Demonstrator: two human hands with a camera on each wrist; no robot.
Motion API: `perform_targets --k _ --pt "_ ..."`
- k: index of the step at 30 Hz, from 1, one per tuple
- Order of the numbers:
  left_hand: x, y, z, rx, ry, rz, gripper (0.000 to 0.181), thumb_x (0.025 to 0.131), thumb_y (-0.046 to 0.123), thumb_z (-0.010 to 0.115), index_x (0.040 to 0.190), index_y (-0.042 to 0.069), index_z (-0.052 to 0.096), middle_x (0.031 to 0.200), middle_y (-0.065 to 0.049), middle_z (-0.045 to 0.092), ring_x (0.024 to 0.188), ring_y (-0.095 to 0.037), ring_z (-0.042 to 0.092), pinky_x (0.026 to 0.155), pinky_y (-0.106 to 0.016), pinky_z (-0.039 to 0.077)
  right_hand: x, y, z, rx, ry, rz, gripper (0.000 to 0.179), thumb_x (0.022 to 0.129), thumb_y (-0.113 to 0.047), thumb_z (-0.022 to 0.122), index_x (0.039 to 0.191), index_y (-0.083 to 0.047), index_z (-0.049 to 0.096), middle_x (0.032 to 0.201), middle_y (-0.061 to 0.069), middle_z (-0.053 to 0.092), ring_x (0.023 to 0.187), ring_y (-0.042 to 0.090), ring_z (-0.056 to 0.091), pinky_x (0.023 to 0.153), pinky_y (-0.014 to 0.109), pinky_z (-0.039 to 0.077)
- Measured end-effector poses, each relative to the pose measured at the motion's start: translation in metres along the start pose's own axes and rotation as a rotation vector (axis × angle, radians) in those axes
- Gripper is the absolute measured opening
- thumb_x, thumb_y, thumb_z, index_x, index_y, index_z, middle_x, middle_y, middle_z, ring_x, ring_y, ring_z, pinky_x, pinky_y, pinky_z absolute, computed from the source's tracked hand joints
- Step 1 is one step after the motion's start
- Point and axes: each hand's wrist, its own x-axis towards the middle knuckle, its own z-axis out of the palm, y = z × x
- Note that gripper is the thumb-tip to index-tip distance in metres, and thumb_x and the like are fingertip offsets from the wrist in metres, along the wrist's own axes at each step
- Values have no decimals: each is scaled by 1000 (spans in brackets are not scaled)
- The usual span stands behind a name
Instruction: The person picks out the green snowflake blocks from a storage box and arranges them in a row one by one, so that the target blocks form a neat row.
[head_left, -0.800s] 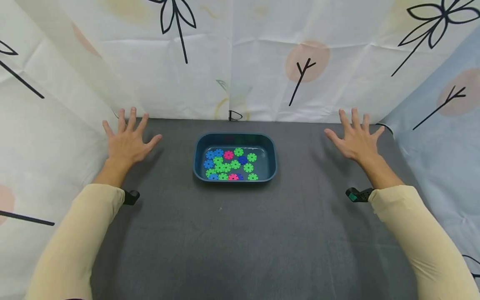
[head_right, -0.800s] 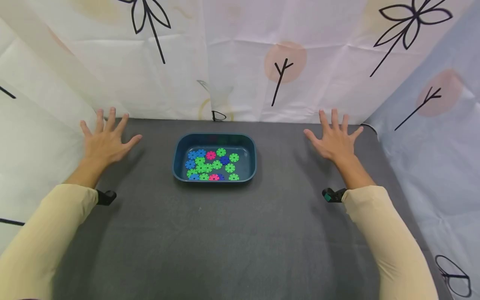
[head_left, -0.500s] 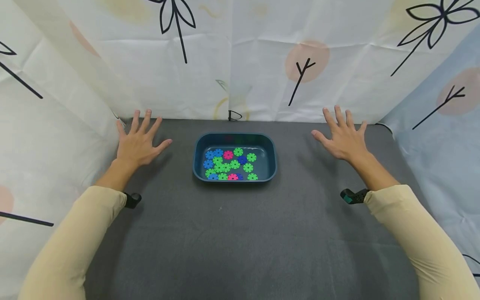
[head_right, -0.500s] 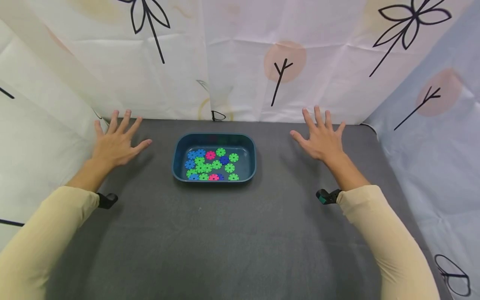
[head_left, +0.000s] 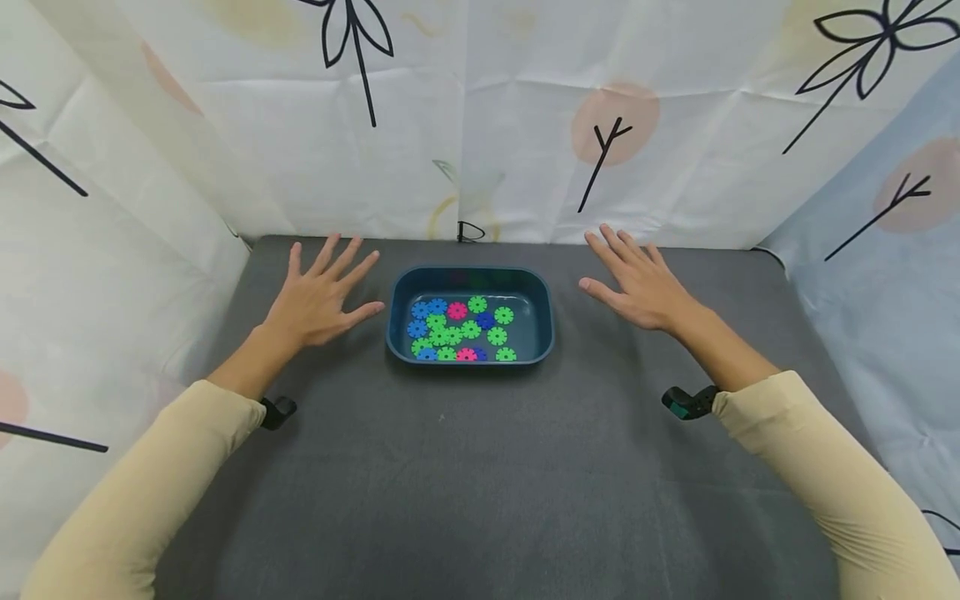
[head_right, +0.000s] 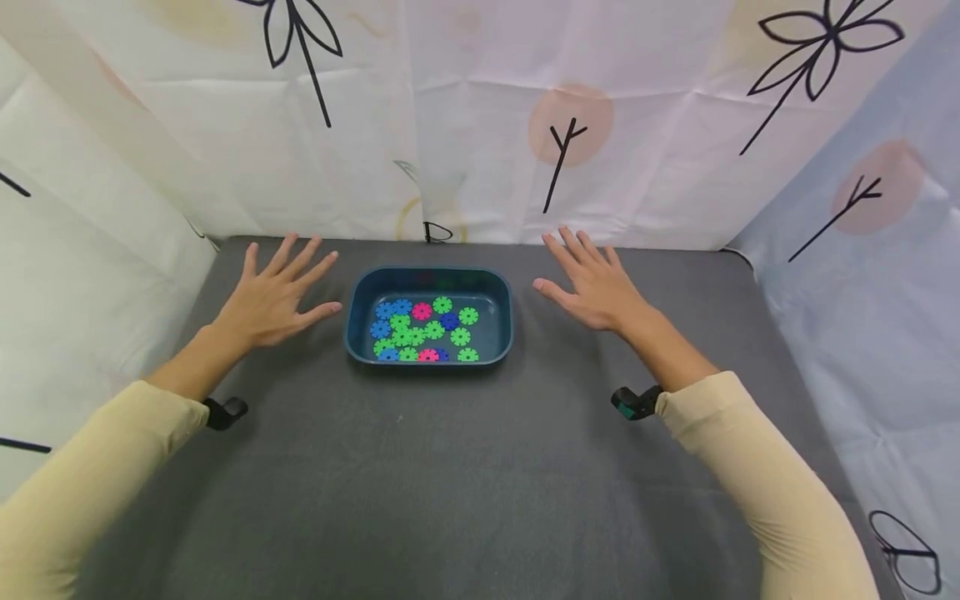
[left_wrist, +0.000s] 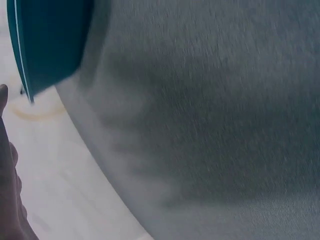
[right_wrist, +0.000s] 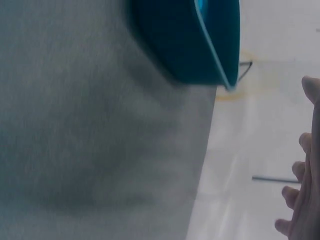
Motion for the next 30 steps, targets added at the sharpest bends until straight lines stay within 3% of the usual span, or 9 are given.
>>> perform_targets --k 7,14,21,25,30 --pt "1 16 6 40 -37 115 79 96 62 50 160 22 24 167 -7 15 153 -31 7 114 -68 6 5 -22 4 160 -58 -71 75 104 -52 42 162 -18 9 168 7 2 153 31 6 118 60 7" --pt "-3 17 13 94 -85 190 80 94 65 50 159 23 30 166 -7 19 153 -29 11 115 -66 -1 11 -42 7 340 -200 -74 78 102 -49 51 162 -19 11 167 5 10 152 29 13 117 59 18" --pt "-4 17 14 63 -147 195 78 96 64 49 159 22 28 165 -5 20 153 -29 12 116 -66 2 21 -52 6 440 -351 -145 71 101 -36 57 158 -6 26 161 13 30 147 31 30 115 54 29" --pt "-3 18 14 46 -176 185 79 96 64 48 160 21 26 165 -5 21 152 -28 12 115 -66 6 32 -57 7 575 -488 -198 64 103 -27 57 155 -2 30 157 15 37 145 30 35 115 49 31" --pt "-3 18 17 18 -180 175 81 97 64 48 160 20 24 165 -5 21 152 -28 12 116 -66 7 45 -64 9 655 -672 -146 61 105 -33 49 155 -3 32 154 15 41 142 28 41 115 49 31"
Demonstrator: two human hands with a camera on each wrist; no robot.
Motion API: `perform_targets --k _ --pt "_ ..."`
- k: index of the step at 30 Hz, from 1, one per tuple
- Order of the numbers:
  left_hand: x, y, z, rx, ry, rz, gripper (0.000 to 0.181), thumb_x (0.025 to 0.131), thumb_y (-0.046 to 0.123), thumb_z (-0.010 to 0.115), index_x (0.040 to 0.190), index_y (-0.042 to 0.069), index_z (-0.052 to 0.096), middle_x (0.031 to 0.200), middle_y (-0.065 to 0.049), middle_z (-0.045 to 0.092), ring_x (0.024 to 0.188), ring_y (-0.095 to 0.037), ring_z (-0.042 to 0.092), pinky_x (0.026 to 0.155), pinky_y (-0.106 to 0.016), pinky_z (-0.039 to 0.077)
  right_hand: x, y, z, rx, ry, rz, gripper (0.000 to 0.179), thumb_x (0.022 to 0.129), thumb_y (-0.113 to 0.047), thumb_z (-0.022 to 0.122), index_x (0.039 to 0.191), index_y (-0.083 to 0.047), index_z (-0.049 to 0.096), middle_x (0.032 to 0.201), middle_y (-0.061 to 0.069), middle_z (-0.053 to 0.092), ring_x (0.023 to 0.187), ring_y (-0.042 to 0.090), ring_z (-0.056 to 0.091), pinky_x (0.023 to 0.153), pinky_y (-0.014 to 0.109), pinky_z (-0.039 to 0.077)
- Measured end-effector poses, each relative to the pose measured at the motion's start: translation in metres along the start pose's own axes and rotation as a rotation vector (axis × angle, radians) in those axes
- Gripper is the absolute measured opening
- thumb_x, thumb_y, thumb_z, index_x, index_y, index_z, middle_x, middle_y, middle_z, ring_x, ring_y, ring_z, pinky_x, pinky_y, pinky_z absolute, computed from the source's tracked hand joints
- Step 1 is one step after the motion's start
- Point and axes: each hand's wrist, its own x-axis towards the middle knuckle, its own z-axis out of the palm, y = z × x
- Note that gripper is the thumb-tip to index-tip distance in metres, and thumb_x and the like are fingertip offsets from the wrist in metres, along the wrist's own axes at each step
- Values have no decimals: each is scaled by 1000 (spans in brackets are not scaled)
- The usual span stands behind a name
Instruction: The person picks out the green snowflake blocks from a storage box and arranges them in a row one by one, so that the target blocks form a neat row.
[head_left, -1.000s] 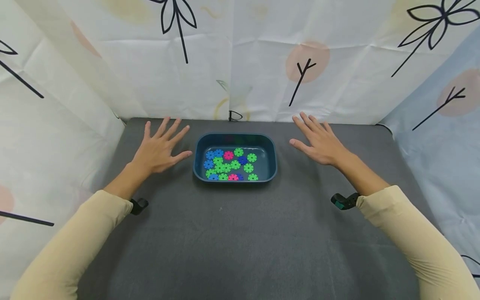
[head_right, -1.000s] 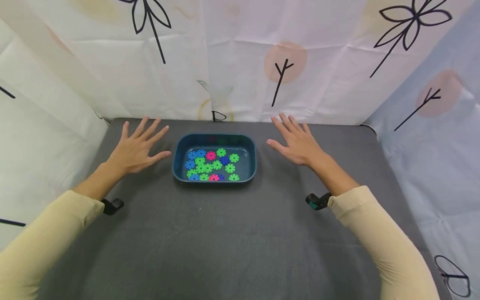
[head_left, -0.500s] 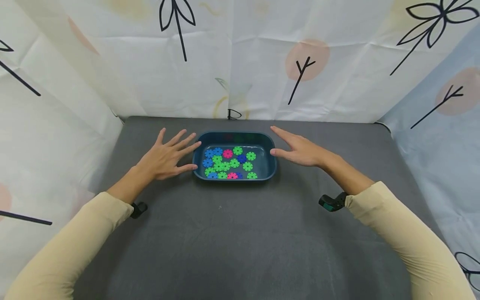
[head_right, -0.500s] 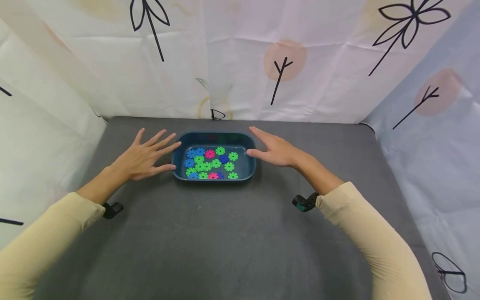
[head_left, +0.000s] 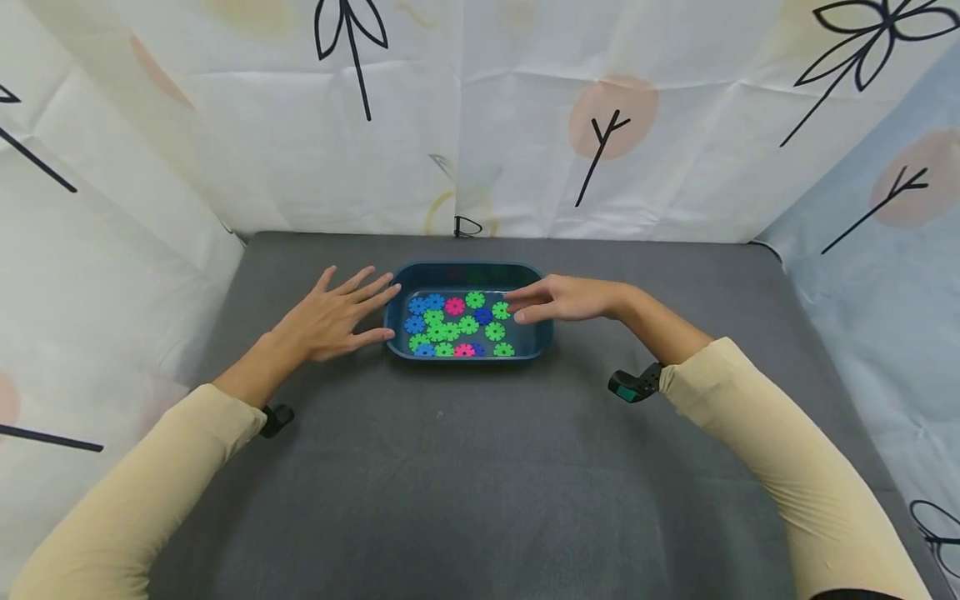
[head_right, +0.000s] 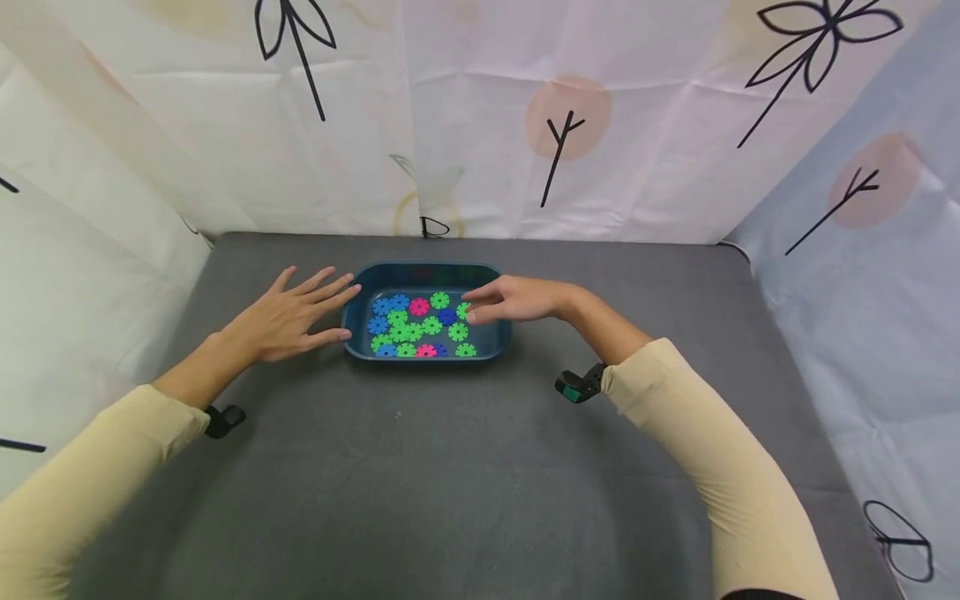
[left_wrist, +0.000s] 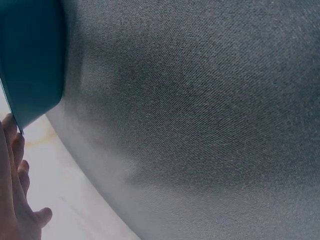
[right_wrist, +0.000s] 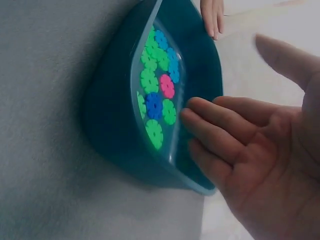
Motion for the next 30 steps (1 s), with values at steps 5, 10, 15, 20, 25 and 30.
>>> perform_targets --k 5,10,15,20,25,30 --pt "0 0 1 -15 0 -2 81 97 64 47 160 20 23 165 -4 19 153 -28 12 116 -65 6 14 2 0 103 -92 65 61 108 -39 39 154 1 33 153 16 43 141 26 42 117 43 28" --pt "0 0 1 -30 -3 -2 81 97 66 45 161 20 22 165 -5 20 152 -29 13 116 -66 6 25 9 3 119 -148 95 64 108 -40 39 153 5 32 153 19 42 141 30 41 117 42 28" --pt "0 1 1 -26 -15 -8 82 97 67 42 161 21 21 166 -4 19 153 -28 12 115 -66 7 31 9 5 104 -164 139 62 108 -39 40 151 5 35 151 20 45 140 29 43 117 44 30" --pt "-1 0 0 -16 -13 -7 81 97 65 44 160 19 23 165 -5 20 152 -29 14 115 -67 10 40 6 9 64 -178 149 54 109 -30 38 148 7 39 153 22 41 137 31 47 115 42 34" --pt "-2 1 -1 -41 -8 -8 80 97 62 48 160 19 24 165 -5 20 152 -29 13 116 -65 8 44 3 14 19 -178 156 49 110 -24 36 143 11 44 146 25 48 133 34 50 112 42 38" --pt "-2 2 -2 -48 -18 -10 80 97 63 48 160 20 23 166 -4 18 152 -28 13 116 -64 8 47 3 18 9 -150 175 46 109 -20 36 139 12 49 139 27 54 129 34 54 109 42 41"
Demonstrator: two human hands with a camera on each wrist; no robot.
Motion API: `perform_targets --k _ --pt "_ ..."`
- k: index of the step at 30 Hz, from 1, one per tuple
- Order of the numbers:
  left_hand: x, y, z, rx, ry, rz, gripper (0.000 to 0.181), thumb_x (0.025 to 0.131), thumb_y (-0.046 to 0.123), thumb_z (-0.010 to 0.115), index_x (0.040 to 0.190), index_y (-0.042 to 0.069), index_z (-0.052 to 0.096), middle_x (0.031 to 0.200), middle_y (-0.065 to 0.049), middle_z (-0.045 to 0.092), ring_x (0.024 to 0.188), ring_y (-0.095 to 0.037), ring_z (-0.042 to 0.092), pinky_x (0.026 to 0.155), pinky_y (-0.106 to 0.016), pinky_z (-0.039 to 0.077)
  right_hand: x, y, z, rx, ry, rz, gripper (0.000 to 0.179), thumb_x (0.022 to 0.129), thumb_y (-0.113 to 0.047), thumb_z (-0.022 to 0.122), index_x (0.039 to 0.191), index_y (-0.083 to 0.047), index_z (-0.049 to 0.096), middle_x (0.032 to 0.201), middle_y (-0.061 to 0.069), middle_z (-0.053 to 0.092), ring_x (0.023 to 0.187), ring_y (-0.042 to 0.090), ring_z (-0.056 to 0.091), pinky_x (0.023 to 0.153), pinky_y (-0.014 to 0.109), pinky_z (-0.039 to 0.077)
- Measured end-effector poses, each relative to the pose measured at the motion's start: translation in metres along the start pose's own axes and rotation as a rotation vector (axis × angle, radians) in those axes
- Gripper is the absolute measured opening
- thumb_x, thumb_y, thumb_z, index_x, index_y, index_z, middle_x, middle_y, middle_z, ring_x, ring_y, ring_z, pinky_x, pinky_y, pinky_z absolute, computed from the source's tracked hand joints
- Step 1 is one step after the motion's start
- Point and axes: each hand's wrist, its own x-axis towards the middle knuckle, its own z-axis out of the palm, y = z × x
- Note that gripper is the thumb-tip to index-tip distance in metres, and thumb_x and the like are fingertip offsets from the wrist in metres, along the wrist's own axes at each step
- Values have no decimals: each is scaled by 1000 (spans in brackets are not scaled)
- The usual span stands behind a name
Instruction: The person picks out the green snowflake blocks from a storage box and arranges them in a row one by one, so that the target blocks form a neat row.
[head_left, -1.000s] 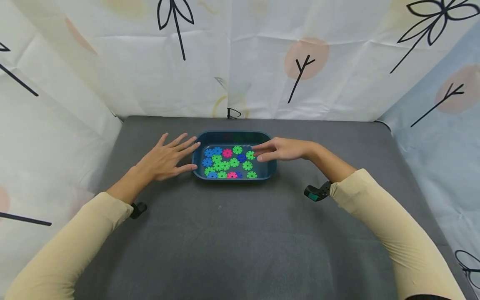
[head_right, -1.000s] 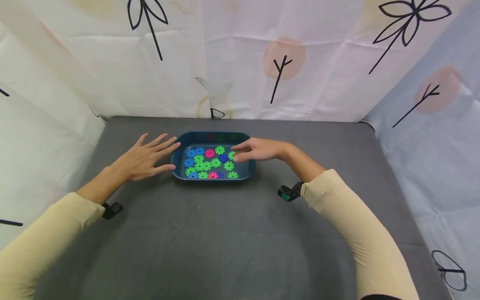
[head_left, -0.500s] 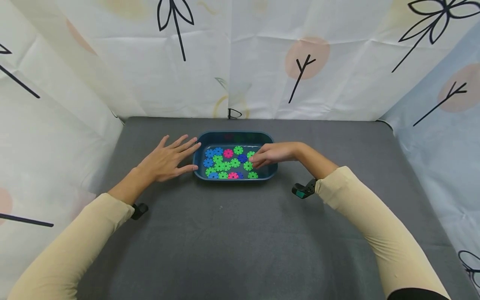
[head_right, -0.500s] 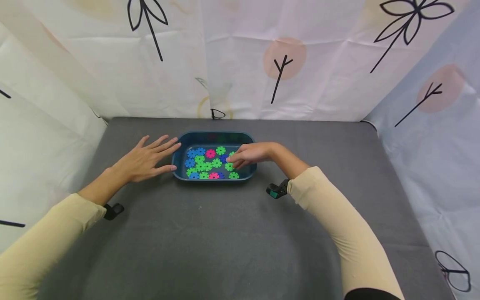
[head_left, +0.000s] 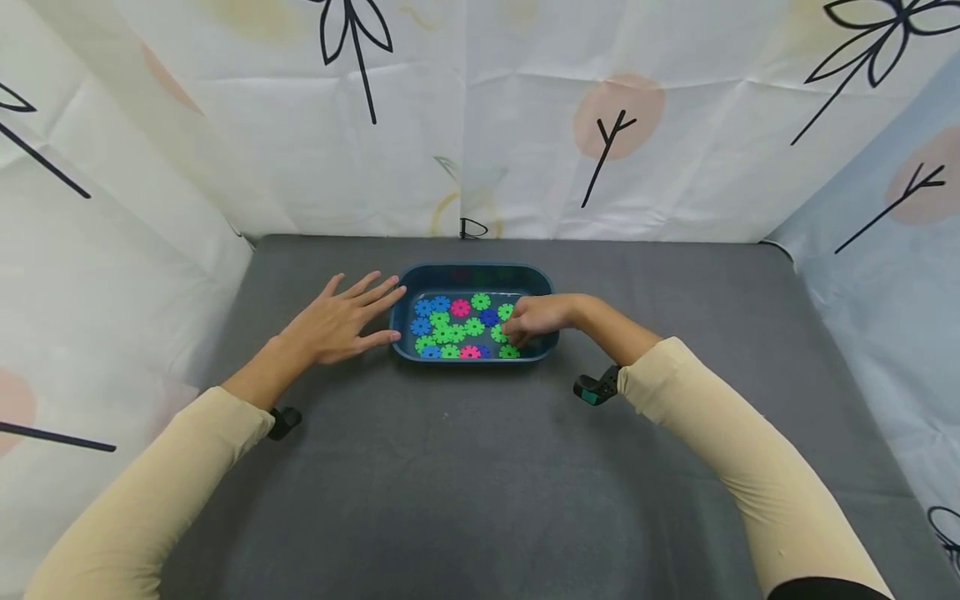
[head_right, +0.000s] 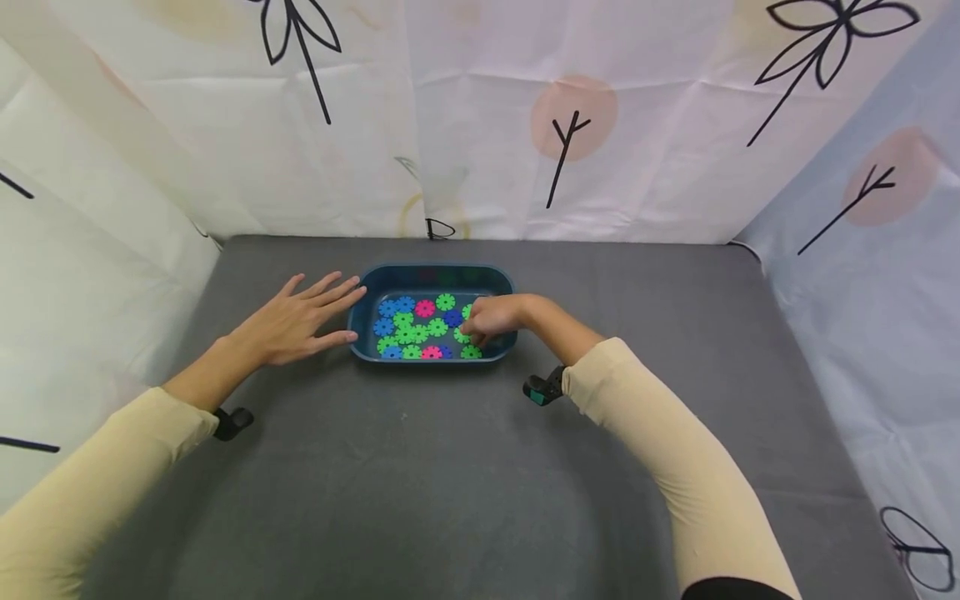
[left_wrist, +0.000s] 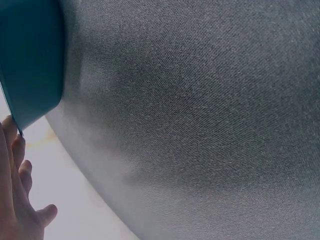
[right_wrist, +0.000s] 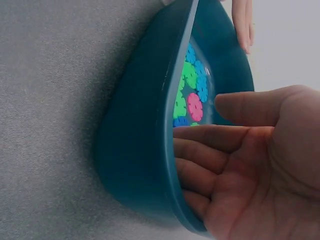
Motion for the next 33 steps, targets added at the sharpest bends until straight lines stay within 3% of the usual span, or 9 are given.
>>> perform_targets --k 7,21,23,25,27,28,31,33 --pt "0 0 0 -10 -2 -7 80 97 63 48 161 20 22 166 -3 17 152 -28 13 116 -64 8 1 -1 3 -1 -30 -15 45 109 -19 36 138 12 51 138 27 55 127 34 57 106 40 44" --pt "-1 0 1 -20 6 7 81 98 65 42 160 18 23 166 -5 18 152 -31 16 115 -67 10 7 -6 5 -13 -113 34 44 109 -23 39 140 5 53 140 19 56 131 28 54 107 36 43" --pt "-1 0 2 -20 7 8 81 98 65 43 160 18 23 166 -6 19 152 -31 16 115 -67 10 8 -6 5 -15 -116 28 40 108 -22 40 130 5 62 140 18 57 130 27 54 106 36 44" --pt "-1 0 2 -21 3 9 81 98 65 43 160 18 23 166 -6 19 152 -31 16 115 -67 10 8 -7 4 -29 -117 20 38 107 -22 43 109 5 68 140 15 57 128 25 56 105 35 45" --pt "-1 0 2 -19 -4 7 80 98 65 43 161 19 22 166 -5 18 152 -30 15 115 -66 10 7 -8 3 -52 -121 6 39 106 -23 46 91 7 64 131 12 63 122 21 60 104 35 46" --pt "-1 0 2 -21 -7 6 80 98 64 43 161 19 22 166 -5 18 152 -30 15 115 -66 10 6 -8 3 -61 -118 -3 38 106 -23 48 91 7 65 131 11 63 120 20 61 103 35 47" --pt "-1 1 1 -19 -16 3 80 99 64 42 161 19 21 166 -5 17 152 -30 15 114 -66 13 3 -10 0 -118 -110 -40 33 104 -22 54 111 6 70 131 13 63 121 18 61 103 37 47" --pt "-1 1 1 -15 -15 1 80 99 64 42 161 19 21 166 -5 17 152 -30 16 114 -66 15 0 -11 -1 -140 -100 -64 36 102 -18 58 130 4 64 139 14 58 126 22 58 103 39 47"
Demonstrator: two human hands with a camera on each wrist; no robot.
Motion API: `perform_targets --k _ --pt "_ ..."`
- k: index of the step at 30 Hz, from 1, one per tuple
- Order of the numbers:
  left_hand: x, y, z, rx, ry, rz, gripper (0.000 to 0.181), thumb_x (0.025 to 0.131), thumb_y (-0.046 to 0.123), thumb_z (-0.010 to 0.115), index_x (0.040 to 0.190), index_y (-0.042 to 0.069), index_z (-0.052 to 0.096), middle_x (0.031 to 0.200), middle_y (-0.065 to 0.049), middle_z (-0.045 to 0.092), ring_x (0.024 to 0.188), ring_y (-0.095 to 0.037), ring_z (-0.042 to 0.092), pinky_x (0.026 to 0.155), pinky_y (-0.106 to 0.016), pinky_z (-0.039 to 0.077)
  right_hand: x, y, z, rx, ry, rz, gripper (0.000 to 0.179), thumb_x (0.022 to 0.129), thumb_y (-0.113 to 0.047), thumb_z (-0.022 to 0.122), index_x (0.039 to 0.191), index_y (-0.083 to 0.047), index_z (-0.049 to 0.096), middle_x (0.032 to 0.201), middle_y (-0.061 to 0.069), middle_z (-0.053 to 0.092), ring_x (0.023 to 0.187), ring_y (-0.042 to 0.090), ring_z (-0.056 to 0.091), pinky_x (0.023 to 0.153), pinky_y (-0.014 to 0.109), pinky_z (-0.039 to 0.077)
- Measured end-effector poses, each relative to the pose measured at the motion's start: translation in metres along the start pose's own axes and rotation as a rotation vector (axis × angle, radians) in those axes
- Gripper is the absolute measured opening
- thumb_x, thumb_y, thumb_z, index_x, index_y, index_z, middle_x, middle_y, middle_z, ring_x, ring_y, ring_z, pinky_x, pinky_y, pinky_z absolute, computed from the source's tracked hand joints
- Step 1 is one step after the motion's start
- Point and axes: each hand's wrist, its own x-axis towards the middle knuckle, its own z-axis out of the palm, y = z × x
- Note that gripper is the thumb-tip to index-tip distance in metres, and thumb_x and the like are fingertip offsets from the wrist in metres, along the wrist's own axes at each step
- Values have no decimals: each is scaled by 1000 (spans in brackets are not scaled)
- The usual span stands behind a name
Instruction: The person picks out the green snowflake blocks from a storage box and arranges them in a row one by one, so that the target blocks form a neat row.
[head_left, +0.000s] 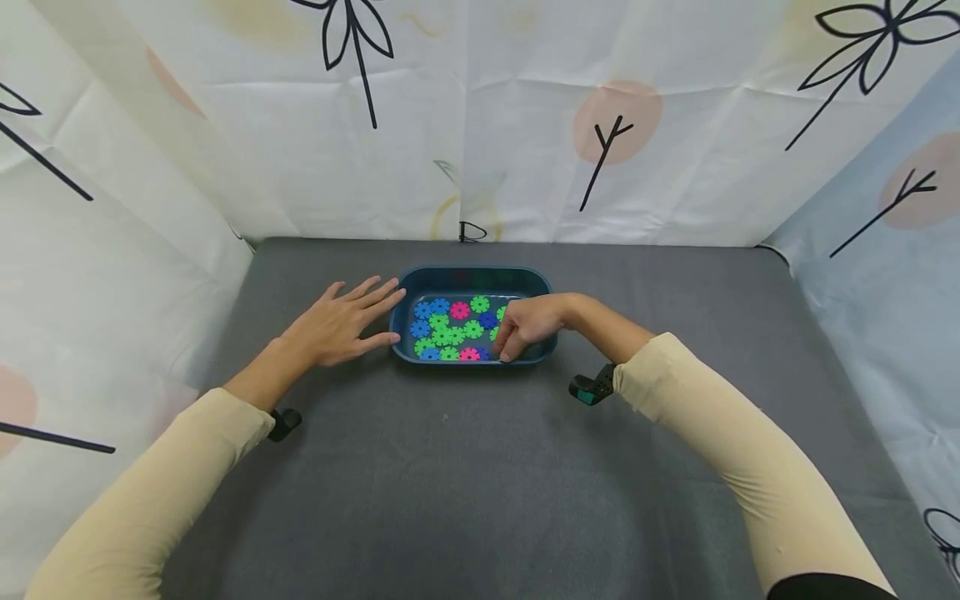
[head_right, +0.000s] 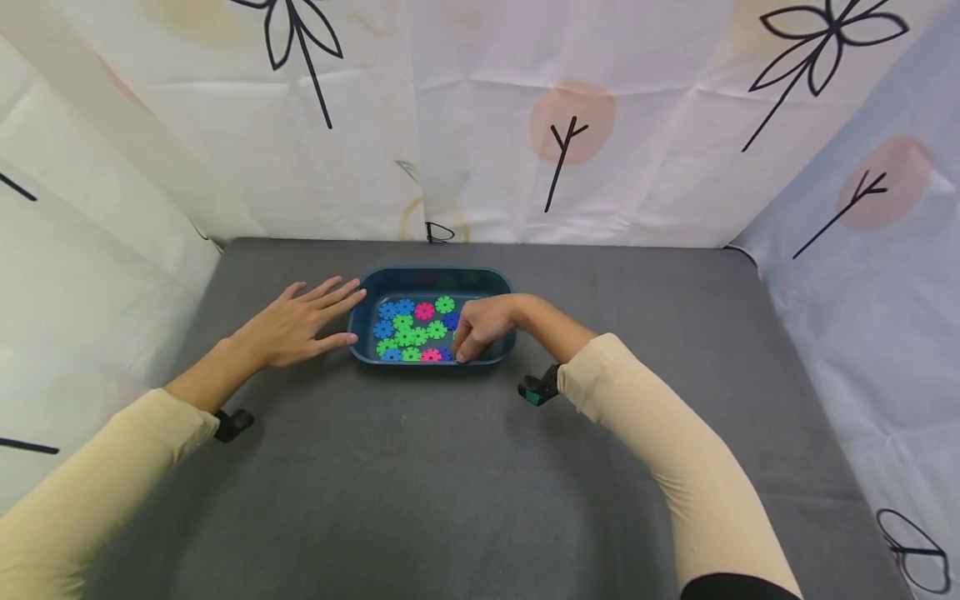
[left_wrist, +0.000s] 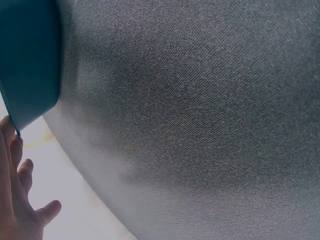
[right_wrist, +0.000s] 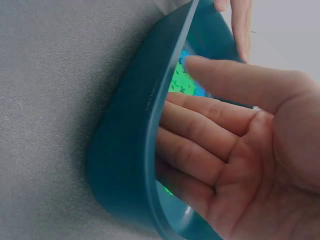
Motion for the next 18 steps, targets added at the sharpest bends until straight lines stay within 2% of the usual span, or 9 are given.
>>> perform_targets --k 1,4,6,7,10,11,14,16,18 --pt "0 0 0 3 -1 1 80 99 64 42 161 19 21 166 -5 17 152 -30 16 114 -66 16 -1 -1 0 -4 4 -14 40 100 -16 60 135 4 59 140 16 57 127 23 57 104 40 47" --pt "0 -1 0 11 3 1 80 99 64 42 161 19 21 166 -5 18 152 -30 16 113 -66 17 -3 -3 0 -10 26 -48 40 98 -10 64 134 7 59 136 18 60 123 20 60 101 38 48" --pt "0 -1 0 16 5 2 80 99 64 43 161 19 21 166 -5 18 152 -30 15 113 -66 17 -4 -4 2 -1 53 -73 37 97 -7 64 130 8 61 116 22 69 95 12 67 94 33 52" --pt "0 -2 1 18 5 2 80 98 64 43 161 19 22 166 -5 18 152 -30 15 114 -66 16 -5 -5 3 3 68 -85 35 97 -6 63 129 9 63 104 23 72 80 8 63 89 31 52" --pt "1 -2 0 19 7 4 80 98 64 44 160 19 22 166 -5 19 152 -29 14 114 -66 15 -7 -6 5 7 116 -103 31 97 -5 63 125 9 65 71 19 65 60 7 43 76 28 50" --pt "1 -2 0 21 6 5 80 98 64 44 160 19 22 166 -5 19 152 -29 14 114 -66 15 -8 -6 5 8 134 -108 30 97 -4 63 124 9 66 66 18 63 58 7 43 76 28 50" --pt "3 -2 -1 29 4 8 81 97 65 45 160 19 23 165 -5 19 152 -28 14 115 -65 16 -14 -6 4 9 184 -113 30 96 -3 63 123 10 66 74 11 71 73 12 67 83 32 55" --pt "4 -2 -3 36 3 8 81 97 65 46 160 19 24 165 -5 20 152 -29 14 115 -64 16 -19 -6 2 21 208 -118 31 96 -2 63 123 12 64 85 15 75 86 22 73 88 36 56" --pt "4 -2 -4 41 -1 4 82 96 65 47 160 19 24 165 -5 21 152 -29 14 115 -64 17 -23 -5 0 37 221 -126 32 96 0 62 124 14 63 90 16 75 90 27 74 90 37 55"
